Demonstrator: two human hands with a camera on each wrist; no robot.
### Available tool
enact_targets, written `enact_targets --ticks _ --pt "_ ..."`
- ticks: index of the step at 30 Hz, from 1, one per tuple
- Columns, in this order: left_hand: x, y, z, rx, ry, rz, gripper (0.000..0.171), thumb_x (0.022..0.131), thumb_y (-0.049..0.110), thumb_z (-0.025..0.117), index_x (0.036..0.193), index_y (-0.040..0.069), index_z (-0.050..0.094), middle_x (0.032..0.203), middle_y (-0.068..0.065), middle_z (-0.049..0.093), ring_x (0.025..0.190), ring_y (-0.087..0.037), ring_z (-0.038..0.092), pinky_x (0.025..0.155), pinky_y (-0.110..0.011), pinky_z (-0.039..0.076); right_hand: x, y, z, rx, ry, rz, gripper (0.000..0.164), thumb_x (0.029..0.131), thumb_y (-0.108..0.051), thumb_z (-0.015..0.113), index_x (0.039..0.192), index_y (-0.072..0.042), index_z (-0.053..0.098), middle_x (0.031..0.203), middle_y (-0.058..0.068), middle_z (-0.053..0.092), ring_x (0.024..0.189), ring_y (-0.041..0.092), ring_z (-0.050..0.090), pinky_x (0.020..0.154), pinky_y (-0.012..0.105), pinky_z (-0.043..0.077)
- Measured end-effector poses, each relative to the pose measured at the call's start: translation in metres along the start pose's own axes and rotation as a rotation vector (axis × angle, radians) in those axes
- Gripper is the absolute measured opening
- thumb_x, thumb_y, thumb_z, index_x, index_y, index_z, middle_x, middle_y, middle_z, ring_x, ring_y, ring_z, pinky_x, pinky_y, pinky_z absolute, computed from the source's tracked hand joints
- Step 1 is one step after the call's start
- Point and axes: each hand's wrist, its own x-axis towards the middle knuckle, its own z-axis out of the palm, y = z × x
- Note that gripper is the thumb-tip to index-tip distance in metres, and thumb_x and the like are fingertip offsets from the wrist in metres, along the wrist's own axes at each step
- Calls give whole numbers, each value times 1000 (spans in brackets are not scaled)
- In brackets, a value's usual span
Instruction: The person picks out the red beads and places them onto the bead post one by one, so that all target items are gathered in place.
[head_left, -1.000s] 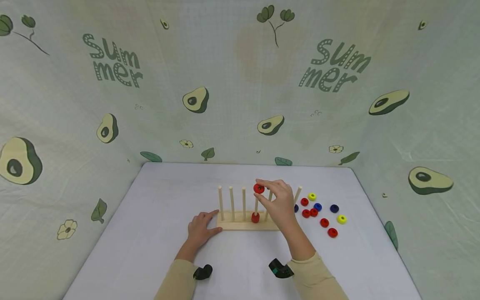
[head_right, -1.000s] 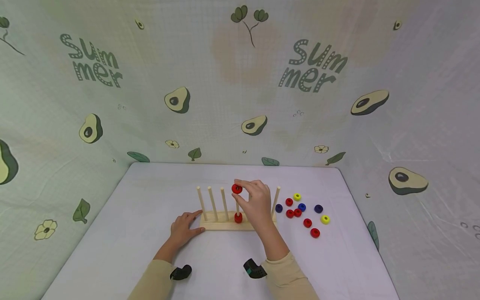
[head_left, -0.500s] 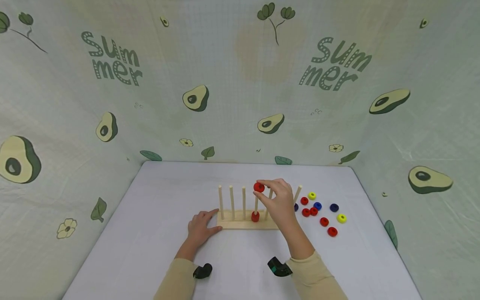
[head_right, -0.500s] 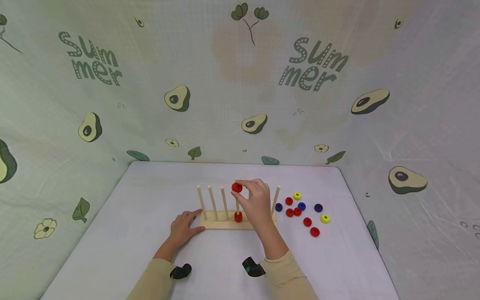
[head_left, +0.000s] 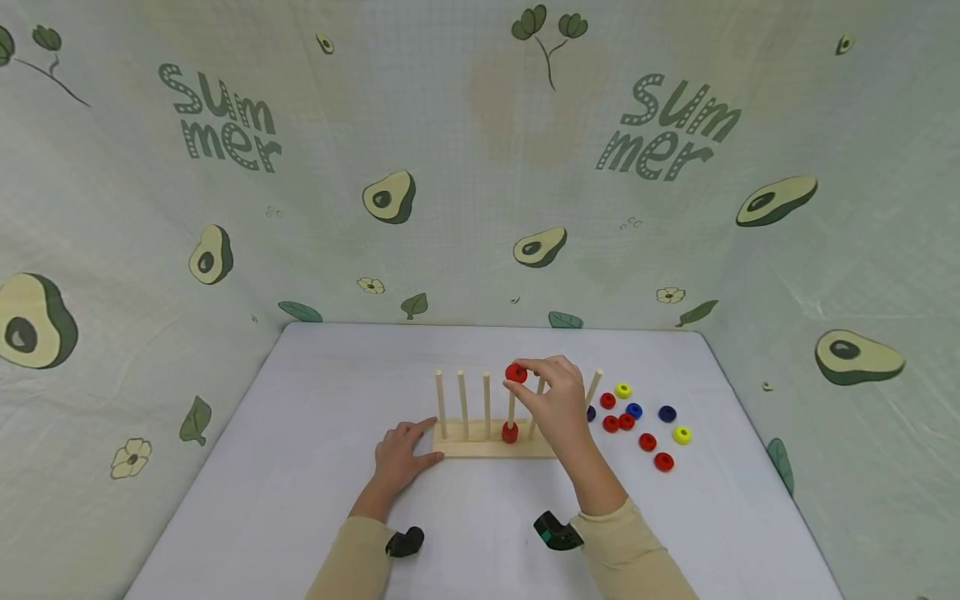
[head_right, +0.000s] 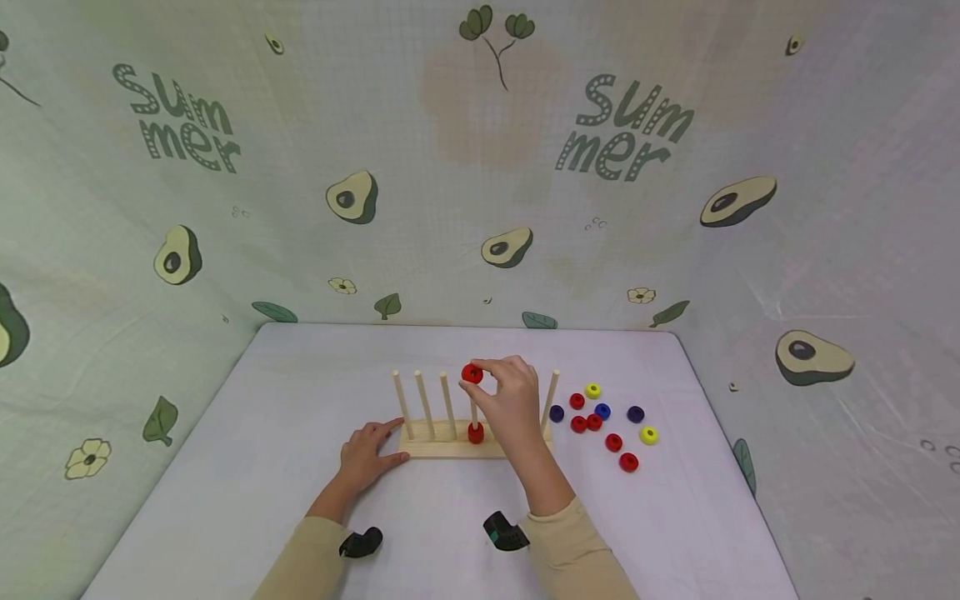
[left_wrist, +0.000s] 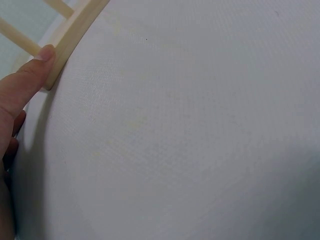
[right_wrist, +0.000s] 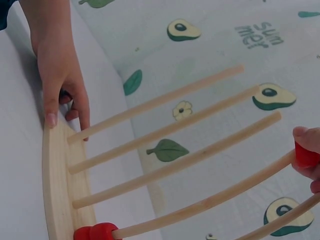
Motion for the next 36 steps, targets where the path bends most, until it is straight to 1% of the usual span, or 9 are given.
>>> enact_targets --ticks 10,17,20,26,36 --pt "-1 1 0 -3 -3 -11 68 79 46 78 139 25 55 118 -8 54 99 -26 49 74 -40 34 0 -1 1 -15 -3 37 33 71 -15 89 100 -5 77 83 3 67 81 20 52 72 37 38" --pt "-1 2 -1 -13 -9 -18 68 79 46 78 139 25 55 118 -8 54 99 -25 48 74 -40 33 2 -3 1 -30 -6 32 33 71 -17 89 99 -6 77 83 4 68 80 23 54 72 37 39" --pt "-1 1 -1 -17 -13 -20 68 79 45 78 140 25 54 118 -8 54 99 -25 48 75 -40 33 2 -4 0 -40 -13 33 33 71 -18 89 98 -5 77 82 4 68 80 23 54 71 37 39" --pt "-1 1 -1 -4 2 -10 67 79 45 79 139 25 55 118 -9 55 100 -26 49 76 -42 35 3 -5 -2 -62 -27 46 32 72 -20 89 98 -6 78 82 2 68 80 18 52 69 35 40" --pt "-2 1 -2 -5 13 3 67 79 45 78 138 24 56 118 -9 55 101 -28 50 75 -42 35 4 -7 -1 -61 -25 57 31 71 -19 89 97 -6 78 83 3 69 80 19 52 68 35 40"
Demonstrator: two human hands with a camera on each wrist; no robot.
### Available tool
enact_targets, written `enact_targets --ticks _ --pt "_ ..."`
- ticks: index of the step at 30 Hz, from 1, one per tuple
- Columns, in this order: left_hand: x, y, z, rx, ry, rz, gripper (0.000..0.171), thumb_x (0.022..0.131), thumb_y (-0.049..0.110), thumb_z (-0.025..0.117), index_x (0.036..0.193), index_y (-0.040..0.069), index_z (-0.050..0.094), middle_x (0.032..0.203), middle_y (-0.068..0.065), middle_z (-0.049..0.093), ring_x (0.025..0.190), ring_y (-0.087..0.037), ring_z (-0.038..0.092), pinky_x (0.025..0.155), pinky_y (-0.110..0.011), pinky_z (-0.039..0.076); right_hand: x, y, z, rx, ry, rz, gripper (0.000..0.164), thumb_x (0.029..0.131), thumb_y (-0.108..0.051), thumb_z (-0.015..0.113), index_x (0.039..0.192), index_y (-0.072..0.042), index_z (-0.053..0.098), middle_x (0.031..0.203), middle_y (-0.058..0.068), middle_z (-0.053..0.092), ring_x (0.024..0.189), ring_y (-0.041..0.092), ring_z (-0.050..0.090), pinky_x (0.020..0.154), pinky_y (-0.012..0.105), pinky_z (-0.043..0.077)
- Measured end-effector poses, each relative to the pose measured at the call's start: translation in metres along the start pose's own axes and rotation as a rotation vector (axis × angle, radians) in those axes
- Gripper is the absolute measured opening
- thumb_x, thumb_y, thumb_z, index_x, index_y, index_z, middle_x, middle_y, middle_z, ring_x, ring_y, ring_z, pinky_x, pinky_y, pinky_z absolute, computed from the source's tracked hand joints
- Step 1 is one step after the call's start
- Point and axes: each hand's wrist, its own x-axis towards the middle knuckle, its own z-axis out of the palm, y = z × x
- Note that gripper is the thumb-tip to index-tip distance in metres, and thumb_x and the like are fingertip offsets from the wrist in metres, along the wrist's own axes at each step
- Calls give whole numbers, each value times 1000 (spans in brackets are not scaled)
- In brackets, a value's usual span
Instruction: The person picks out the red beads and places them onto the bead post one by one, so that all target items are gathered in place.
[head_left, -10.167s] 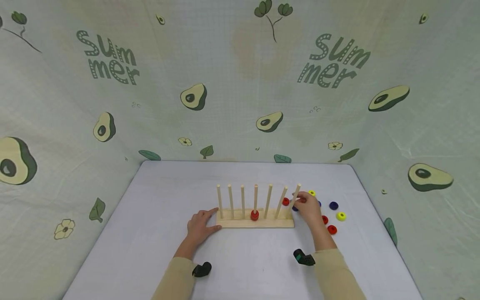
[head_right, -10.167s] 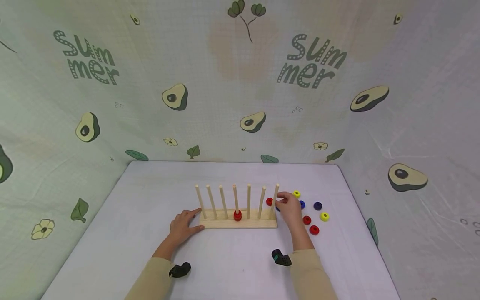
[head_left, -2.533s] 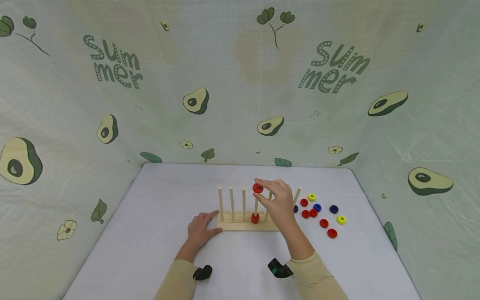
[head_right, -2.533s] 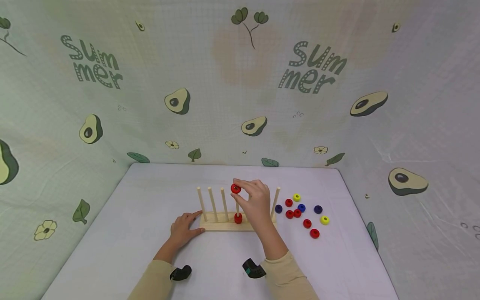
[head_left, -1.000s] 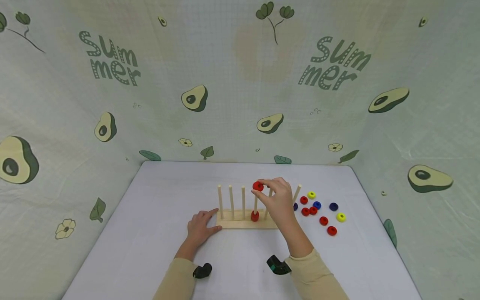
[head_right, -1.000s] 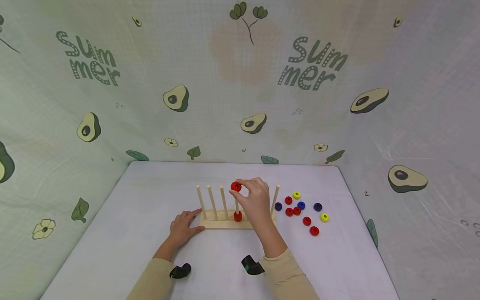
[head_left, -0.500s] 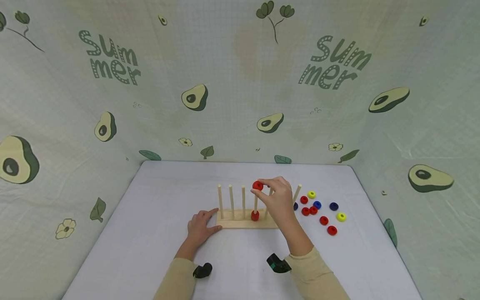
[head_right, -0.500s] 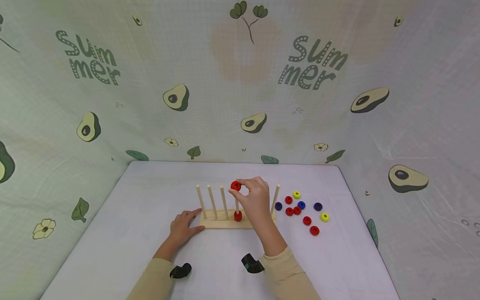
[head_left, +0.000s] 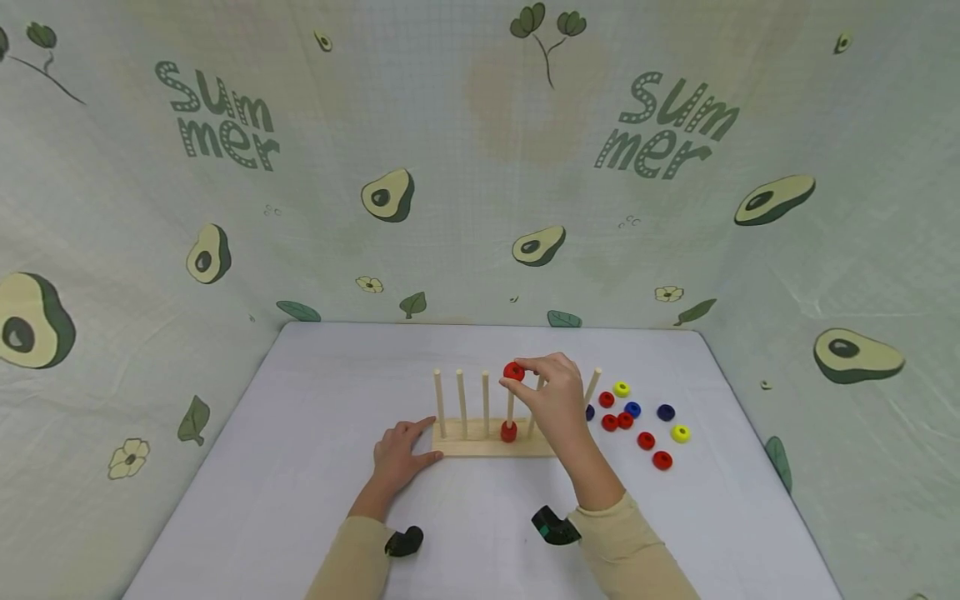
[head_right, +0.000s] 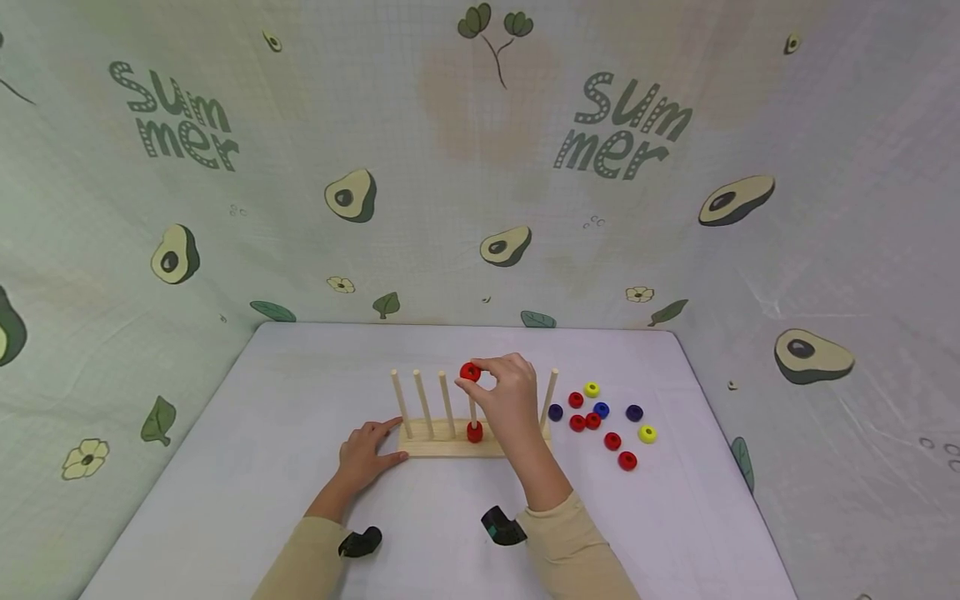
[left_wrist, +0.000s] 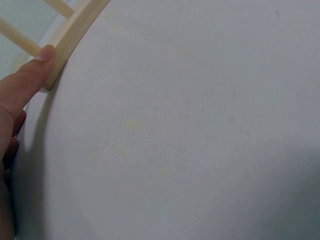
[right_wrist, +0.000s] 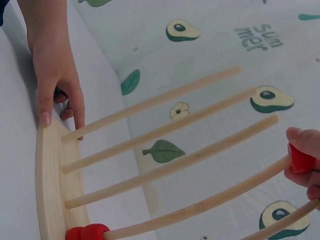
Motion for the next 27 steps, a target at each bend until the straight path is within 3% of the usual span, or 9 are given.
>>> enact_targets --ticks 27 --pt "0 1 0 -16 -12 -10 66 81 44 77 140 24 54 120 -9 54 102 -27 49 77 -43 35 3 -1 3 -51 16 -18 32 67 -22 91 90 -5 78 80 4 71 79 20 55 70 36 42"
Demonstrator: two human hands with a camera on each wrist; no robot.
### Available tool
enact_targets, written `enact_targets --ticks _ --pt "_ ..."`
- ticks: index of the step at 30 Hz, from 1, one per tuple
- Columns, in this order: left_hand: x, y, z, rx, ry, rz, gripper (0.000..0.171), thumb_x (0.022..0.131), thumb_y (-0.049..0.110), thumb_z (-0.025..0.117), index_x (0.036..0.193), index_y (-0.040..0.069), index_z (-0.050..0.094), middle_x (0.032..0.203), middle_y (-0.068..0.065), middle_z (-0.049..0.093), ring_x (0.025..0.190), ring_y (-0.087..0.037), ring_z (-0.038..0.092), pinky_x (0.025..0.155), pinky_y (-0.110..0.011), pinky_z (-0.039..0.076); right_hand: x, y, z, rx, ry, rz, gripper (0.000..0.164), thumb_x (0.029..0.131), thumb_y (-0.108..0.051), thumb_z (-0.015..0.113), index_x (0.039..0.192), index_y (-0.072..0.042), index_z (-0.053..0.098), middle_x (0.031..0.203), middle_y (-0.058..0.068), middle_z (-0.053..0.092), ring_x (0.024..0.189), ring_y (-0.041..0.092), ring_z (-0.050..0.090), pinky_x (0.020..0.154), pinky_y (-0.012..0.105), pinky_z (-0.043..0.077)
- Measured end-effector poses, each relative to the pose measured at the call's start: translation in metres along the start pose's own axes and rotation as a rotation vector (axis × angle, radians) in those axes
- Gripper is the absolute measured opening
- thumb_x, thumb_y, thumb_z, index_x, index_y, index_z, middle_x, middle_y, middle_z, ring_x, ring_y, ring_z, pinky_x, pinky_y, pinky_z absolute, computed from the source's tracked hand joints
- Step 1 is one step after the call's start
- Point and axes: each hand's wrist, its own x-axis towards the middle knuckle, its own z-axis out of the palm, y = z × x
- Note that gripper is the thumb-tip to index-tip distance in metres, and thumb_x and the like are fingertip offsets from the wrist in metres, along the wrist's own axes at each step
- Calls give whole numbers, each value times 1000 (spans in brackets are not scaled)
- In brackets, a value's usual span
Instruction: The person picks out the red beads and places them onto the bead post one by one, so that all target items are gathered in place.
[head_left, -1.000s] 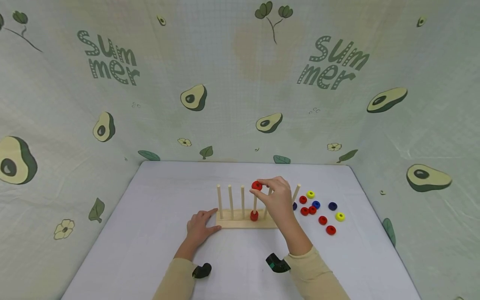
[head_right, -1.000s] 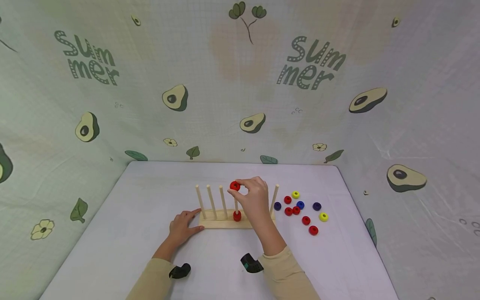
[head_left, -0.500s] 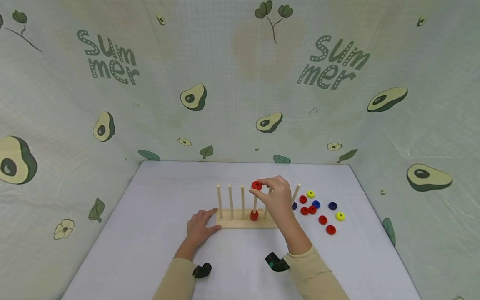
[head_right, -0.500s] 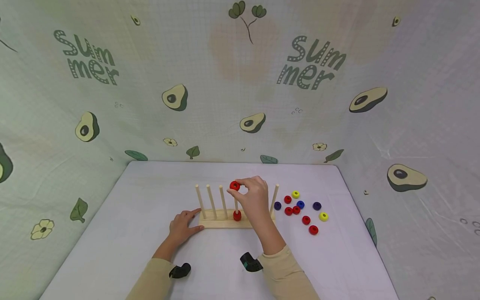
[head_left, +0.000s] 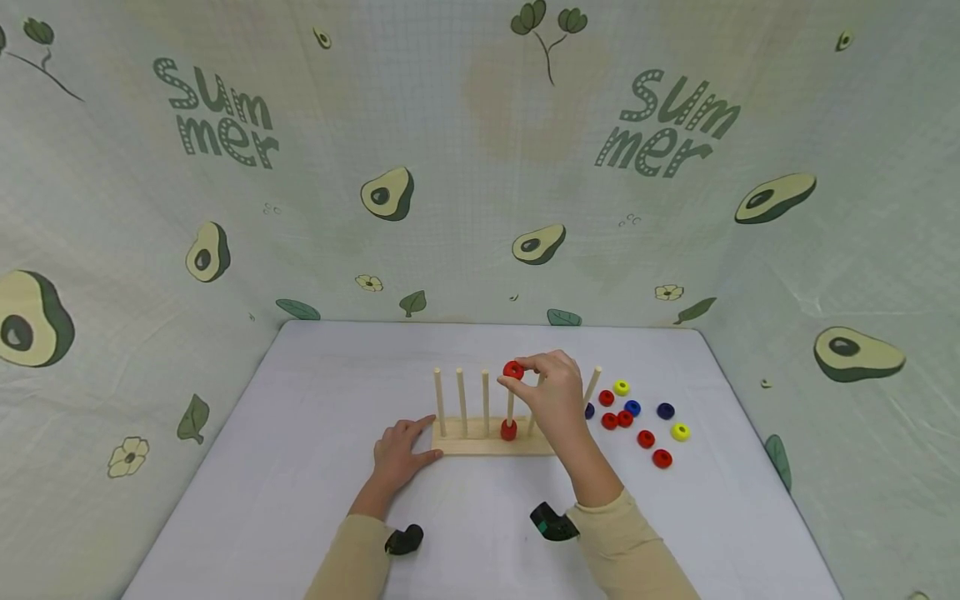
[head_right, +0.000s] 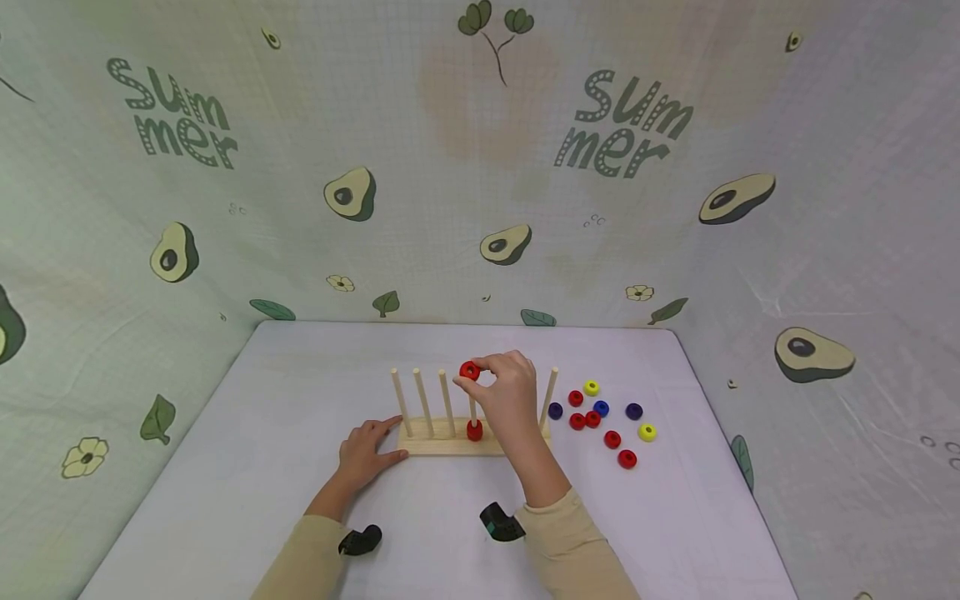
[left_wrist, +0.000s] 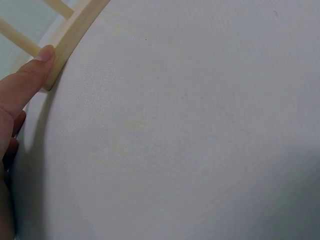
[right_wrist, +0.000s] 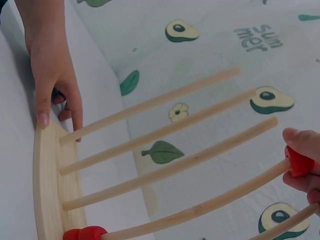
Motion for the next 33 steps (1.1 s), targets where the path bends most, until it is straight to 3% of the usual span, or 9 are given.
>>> enact_targets --ticks 14,22,33 --pt "1 -3 1 -12 -2 -6 66 80 44 77 139 25 55 119 -8 54 100 -25 48 76 -42 33 1 -2 3 -5 -14 34 31 66 -23 92 86 -5 76 78 4 71 80 20 55 74 38 41" --pt "0 -3 1 -16 0 2 66 80 44 77 139 24 55 119 -8 54 99 -25 48 76 -42 34 0 -6 2 -58 -86 89 29 69 -25 91 84 -5 75 78 3 71 82 21 53 80 40 40" --pt "0 -3 1 -4 4 3 66 80 44 78 139 24 56 119 -9 55 100 -27 49 77 -44 35 0 -9 0 -74 -100 105 30 69 -24 91 87 -5 76 81 4 71 84 22 53 80 41 40"
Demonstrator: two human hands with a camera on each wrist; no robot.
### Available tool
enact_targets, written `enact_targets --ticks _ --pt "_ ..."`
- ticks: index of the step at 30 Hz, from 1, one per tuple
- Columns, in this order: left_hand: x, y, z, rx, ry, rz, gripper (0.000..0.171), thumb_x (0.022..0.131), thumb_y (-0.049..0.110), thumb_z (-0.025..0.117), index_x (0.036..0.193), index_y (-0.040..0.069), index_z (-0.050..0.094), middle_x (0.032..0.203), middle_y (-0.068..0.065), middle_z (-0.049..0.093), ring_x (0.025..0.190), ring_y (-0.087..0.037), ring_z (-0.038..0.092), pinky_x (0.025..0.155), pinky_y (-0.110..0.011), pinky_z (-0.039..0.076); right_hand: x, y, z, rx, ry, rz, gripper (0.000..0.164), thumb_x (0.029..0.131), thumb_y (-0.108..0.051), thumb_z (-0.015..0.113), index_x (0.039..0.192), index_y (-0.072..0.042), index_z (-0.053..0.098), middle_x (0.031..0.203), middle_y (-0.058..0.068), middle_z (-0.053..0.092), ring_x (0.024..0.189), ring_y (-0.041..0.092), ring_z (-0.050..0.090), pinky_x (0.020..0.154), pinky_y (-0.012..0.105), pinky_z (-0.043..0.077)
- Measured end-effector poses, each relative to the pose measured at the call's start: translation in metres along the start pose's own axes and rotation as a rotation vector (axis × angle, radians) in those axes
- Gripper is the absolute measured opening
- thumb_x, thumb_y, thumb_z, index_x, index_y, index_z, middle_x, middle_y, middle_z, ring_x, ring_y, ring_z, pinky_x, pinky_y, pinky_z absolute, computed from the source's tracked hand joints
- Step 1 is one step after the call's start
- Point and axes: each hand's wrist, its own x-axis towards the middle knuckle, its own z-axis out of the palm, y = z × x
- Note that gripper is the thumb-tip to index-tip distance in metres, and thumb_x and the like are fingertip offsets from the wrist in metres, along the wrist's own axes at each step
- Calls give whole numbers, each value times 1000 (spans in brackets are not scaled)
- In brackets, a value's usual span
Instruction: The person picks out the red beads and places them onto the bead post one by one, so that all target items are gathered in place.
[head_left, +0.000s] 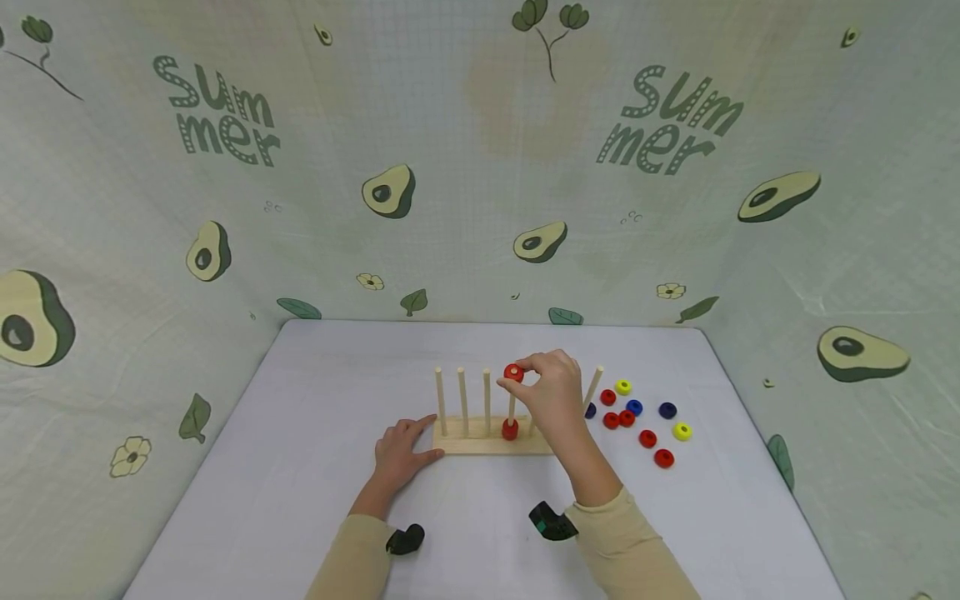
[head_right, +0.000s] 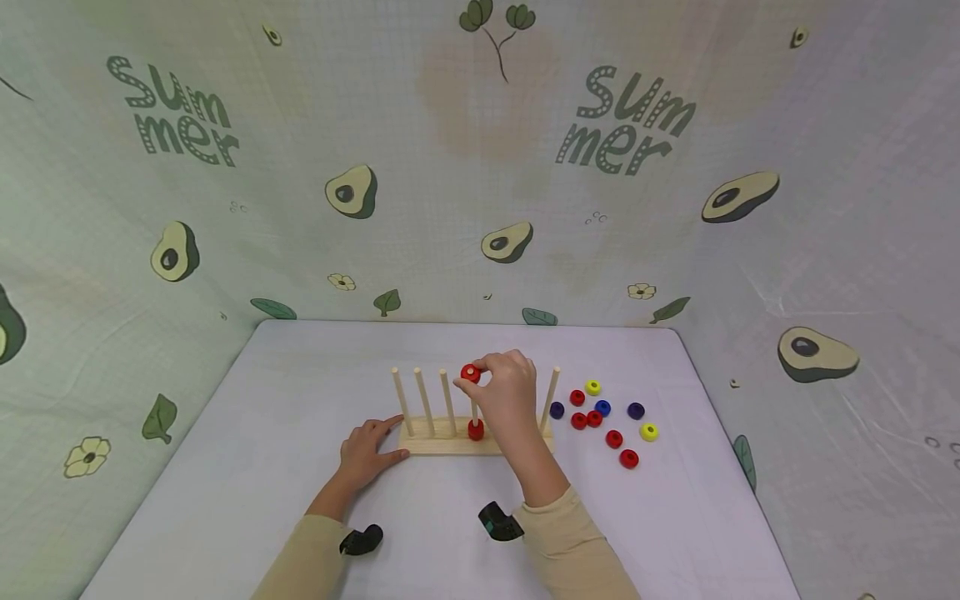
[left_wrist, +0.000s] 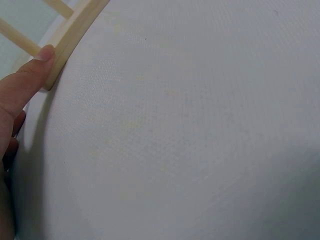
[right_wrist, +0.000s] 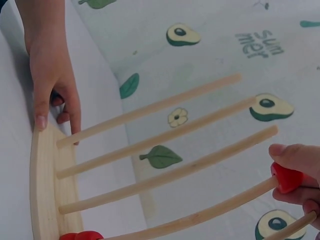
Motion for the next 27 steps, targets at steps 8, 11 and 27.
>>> enact_targets --ticks 8,11,27 --pt "0 1 0 -11 -2 -5 66 80 44 77 139 24 55 119 -9 54 101 -27 49 77 -44 34 1 -2 -4 -18 -49 41 29 73 -24 88 96 -8 78 87 4 72 88 21 53 79 39 41" --pt "0 2 0 -9 -4 -8 66 80 44 78 139 24 55 120 -9 54 102 -27 49 77 -44 34 1 -2 -5 -19 -68 45 29 74 -24 87 98 -9 78 88 3 72 89 21 53 79 38 40" --pt "0 2 0 -9 -9 -11 66 80 44 77 139 25 55 121 -9 54 104 -28 49 78 -44 34 2 0 -11 -17 -144 42 34 78 -19 84 109 -10 75 98 3 72 93 20 53 79 38 41"
